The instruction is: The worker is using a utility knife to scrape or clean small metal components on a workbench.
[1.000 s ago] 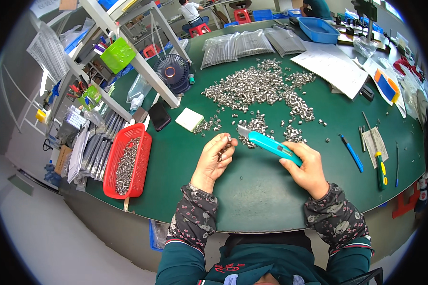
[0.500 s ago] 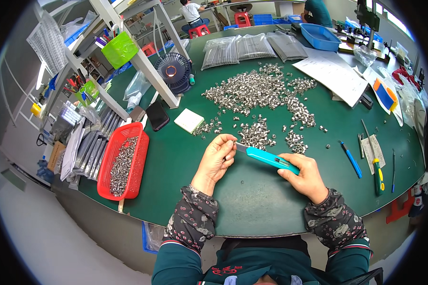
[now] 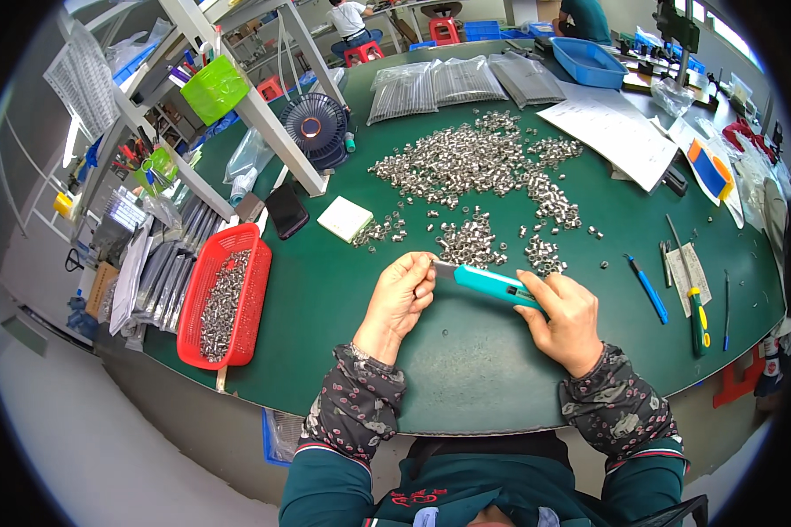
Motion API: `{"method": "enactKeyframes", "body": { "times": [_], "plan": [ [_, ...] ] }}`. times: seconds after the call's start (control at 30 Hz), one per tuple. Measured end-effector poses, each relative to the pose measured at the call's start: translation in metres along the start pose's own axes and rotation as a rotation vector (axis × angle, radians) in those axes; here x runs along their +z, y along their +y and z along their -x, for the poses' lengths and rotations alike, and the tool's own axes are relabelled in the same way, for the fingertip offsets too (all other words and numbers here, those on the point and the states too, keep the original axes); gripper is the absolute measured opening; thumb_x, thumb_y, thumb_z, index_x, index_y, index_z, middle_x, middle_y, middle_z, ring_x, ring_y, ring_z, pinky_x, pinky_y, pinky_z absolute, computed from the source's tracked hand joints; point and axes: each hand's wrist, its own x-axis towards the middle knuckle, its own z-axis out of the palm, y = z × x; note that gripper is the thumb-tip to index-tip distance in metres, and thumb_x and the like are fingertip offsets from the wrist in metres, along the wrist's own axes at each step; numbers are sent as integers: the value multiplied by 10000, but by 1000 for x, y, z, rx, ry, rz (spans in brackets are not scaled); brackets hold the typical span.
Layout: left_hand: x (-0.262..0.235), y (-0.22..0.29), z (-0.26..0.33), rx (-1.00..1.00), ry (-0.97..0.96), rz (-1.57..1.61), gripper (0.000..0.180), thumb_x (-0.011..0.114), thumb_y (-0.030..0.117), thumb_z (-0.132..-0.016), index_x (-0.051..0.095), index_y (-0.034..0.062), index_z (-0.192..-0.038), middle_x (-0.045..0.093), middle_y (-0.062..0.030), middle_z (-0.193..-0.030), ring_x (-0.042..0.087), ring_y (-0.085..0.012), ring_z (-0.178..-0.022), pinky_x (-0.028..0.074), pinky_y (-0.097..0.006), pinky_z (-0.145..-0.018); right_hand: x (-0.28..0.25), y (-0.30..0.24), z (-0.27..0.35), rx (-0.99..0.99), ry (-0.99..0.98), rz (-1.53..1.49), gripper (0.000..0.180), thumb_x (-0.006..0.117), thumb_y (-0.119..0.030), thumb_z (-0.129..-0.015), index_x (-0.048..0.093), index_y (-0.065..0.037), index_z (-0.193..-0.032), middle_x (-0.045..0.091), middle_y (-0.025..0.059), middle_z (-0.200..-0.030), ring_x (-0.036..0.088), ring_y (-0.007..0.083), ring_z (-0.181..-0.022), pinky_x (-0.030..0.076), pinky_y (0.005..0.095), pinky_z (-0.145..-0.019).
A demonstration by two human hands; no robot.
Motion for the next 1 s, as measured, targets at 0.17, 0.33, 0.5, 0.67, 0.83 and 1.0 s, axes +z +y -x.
{"method": "enactKeyframes", "body": {
  "times": [0.17,0.33,0.5,0.67,0.83,1.0],
  "plan": [
    [-5,0,0,-35,12,74,167,531,186,-924,563,22,-927,495,-20,-739,368,-40,-526,242,-150,-368,1,8,1,96,-19,-195,335,702,-151,-701,624,-77,-1018,528,99,-690,552,274,-602,438,360,-531],
    [-5,0,-1,-19,-68,92,115,536,133,-915,562,22,-930,502,-21,-738,361,-40,-500,242,-153,-363,3,9,2,132,-144,-278,327,692,-194,-715,632,-89,-1019,545,98,-695,560,283,-621,447,366,-558],
    [-1,2,1,-24,-16,86,101,535,112,-910,568,17,-912,507,-17,-718,365,-33,-478,241,-152,-357,3,11,2,163,-222,-298,330,687,-217,-719,634,-105,-1025,548,93,-695,562,288,-629,450,369,-574],
    [-7,3,-1,-46,-49,2,128,538,138,-915,574,16,-896,514,-9,-663,360,-25,-448,234,-152,-349,1,7,2,118,-143,-176,316,694,-184,-715,627,-103,-1013,528,84,-693,555,277,-620,437,371,-546],
    [-6,3,-2,-81,-21,-18,175,535,182,-923,552,48,-811,509,-3,-610,350,-27,-424,220,-160,-334,-1,4,1,34,-91,-75,337,706,-157,-695,611,-108,-1014,495,73,-683,539,264,-603,425,368,-525],
    [-6,4,0,-119,-8,-38,231,538,229,-922,514,77,-750,503,-7,-602,349,-39,-424,213,-167,-327,0,3,0,-11,-64,-34,356,716,-134,-676,610,-101,-1014,488,69,-675,532,258,-591,423,363,-520]
  ]
}}
